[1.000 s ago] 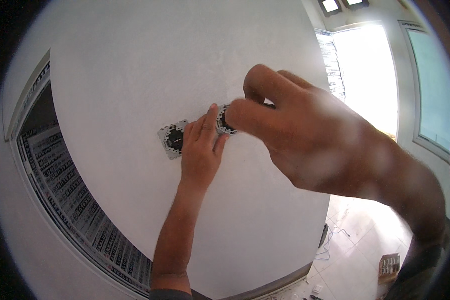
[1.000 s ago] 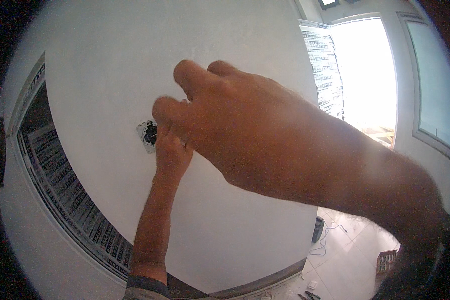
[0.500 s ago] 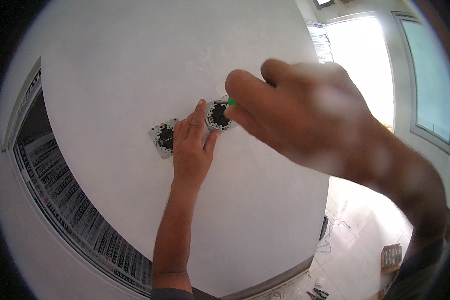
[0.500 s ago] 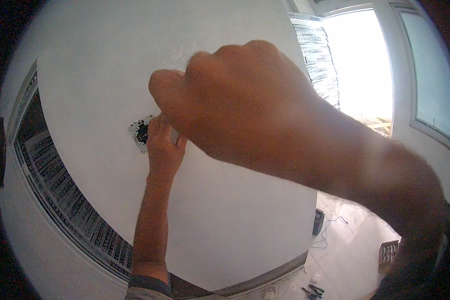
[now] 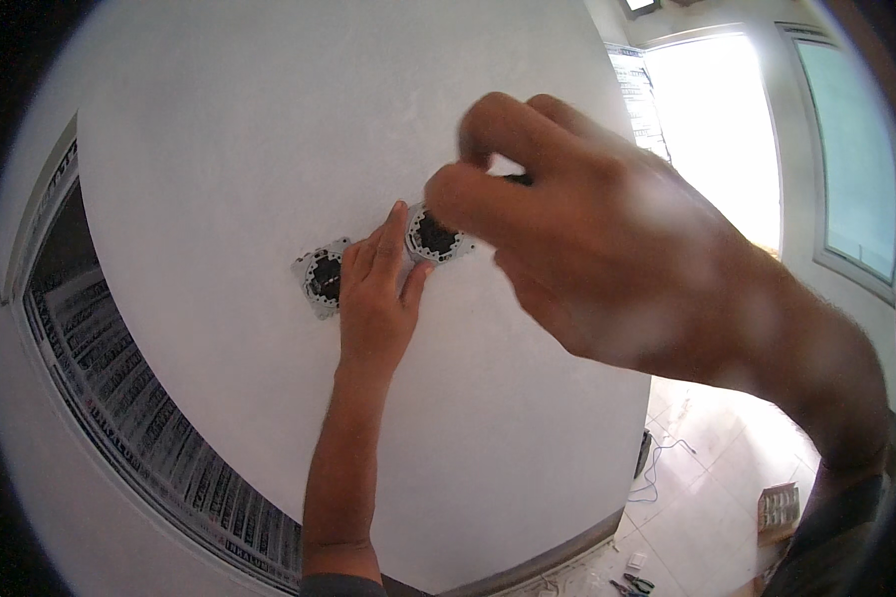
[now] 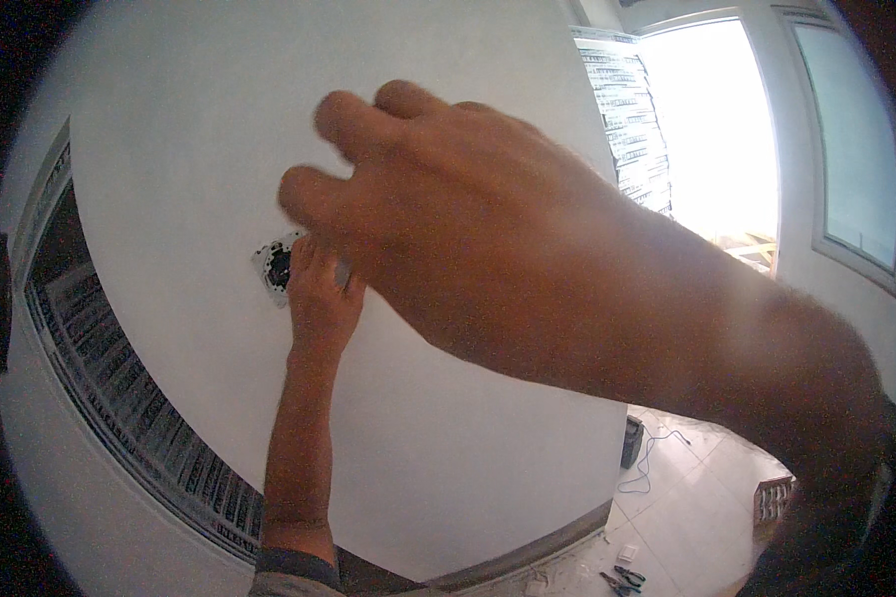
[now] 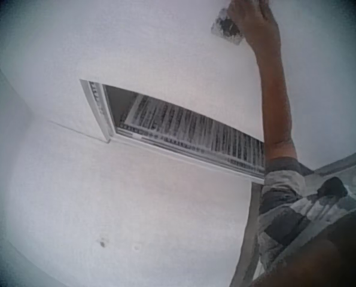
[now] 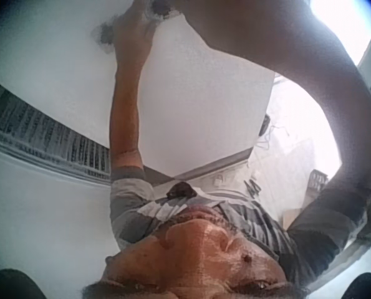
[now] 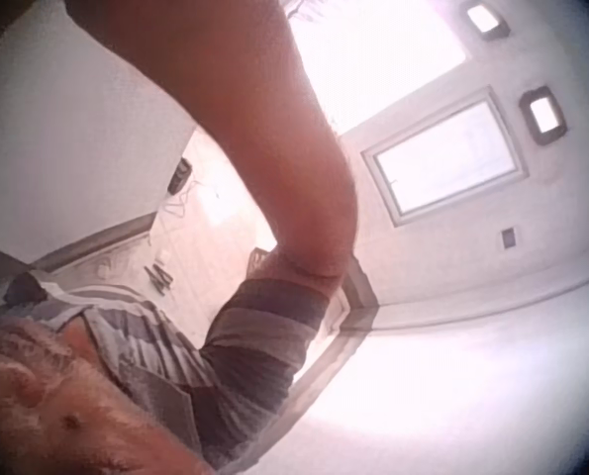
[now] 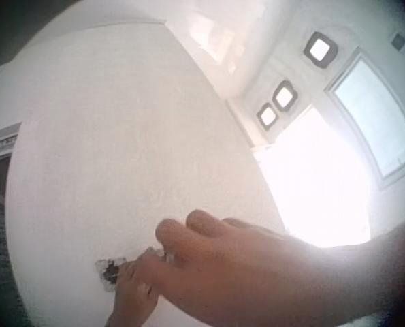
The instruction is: The person installs two electrical outlets into wall boxes. They use a screwdriver to secure the boxes to the wall, then attach the outlet faceplates. Tools and materials are visible on the floor.
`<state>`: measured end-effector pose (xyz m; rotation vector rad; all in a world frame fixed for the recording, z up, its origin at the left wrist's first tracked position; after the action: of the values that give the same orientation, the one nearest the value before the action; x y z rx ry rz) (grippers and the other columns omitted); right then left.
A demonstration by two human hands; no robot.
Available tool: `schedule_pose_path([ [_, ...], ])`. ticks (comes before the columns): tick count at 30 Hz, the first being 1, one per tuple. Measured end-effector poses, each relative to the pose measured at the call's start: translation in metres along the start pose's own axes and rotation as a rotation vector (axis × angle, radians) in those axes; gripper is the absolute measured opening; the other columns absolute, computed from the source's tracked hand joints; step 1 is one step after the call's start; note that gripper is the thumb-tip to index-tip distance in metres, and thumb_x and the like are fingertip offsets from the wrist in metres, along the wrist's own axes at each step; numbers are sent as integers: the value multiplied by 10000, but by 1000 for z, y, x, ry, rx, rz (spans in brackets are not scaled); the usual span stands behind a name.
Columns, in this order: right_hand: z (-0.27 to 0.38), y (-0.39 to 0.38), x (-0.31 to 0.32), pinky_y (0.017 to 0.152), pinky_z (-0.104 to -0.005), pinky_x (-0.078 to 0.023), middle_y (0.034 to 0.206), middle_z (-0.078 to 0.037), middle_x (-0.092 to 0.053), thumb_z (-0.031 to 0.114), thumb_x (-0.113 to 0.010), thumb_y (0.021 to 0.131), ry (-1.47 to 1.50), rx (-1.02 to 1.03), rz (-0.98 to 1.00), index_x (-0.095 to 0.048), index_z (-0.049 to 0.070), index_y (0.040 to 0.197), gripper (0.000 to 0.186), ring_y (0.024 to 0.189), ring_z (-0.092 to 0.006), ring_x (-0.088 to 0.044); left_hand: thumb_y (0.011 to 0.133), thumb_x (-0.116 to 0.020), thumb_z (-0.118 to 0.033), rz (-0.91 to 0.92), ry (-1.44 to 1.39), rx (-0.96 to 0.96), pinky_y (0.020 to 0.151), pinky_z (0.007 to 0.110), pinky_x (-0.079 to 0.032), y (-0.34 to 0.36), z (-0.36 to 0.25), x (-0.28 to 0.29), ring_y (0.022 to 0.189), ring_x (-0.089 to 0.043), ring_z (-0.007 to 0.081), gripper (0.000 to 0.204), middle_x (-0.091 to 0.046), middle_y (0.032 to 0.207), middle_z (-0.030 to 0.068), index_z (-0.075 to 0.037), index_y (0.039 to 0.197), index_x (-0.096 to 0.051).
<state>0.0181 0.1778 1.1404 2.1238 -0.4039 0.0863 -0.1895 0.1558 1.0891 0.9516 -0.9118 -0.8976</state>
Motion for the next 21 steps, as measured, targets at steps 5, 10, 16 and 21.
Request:
schedule_pose_path([
  [5, -8, 9, -14, 574, -294, -536, 942, -90, -564, 114, -747, 887, -122, -134, 422, -600, 70, 1048, 222, 856, -191, -632, 891, -766, -107, 4, -25, 0, 1019, 436, -481, 0, 2, -1, 1224, -579, 299, 735, -619, 1388, 141, -87, 1545, -431],
  [10, -1, -3, -3, 564, -302, -527, 915, -98, -555, 74, -729, 892, -106, 13, -21, -594, 49, 1046, 207, 818, -174, -625, 909, -752, -113, -9, -18, -21, 1015, 424, -485, -1, 0, 1, 1217, -581, 281, 708, -614, 1405, 130, -85, 1542, -437],
  [16, 0, 2, -10, 592, -292, -547, 976, -112, -539, 55, -725, 890, -87, -73, 293, -597, 48, 1058, 211, 849, -186, -625, 909, -756, -132, -7, -23, -26, 1012, 416, -489, -2, 1, 0, 1214, -582, 273, 715, -611, 1410, 130, -95, 1546, -434],
  [21, 7, 5, 0, 581, -280, -556, 894, -103, -546, 81, -720, 904, -28, 39, 82, -598, 32, 1079, 219, 756, -193, -633, 903, -757, -114, -27, -36, -44, 1005, 423, -492, -4, 0, 1, 1213, -581, 280, 711, -615, 1404, 133, -91, 1540, -443],
])
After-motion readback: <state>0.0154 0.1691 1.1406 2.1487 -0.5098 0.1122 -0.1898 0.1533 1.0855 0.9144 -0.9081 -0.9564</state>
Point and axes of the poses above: each hand's wrist, its own y-axis towards the middle knuckle, its own x-axis out of the back of the hand, z = x × y, the point moved 10 cm from there along y, towards the middle knuckle
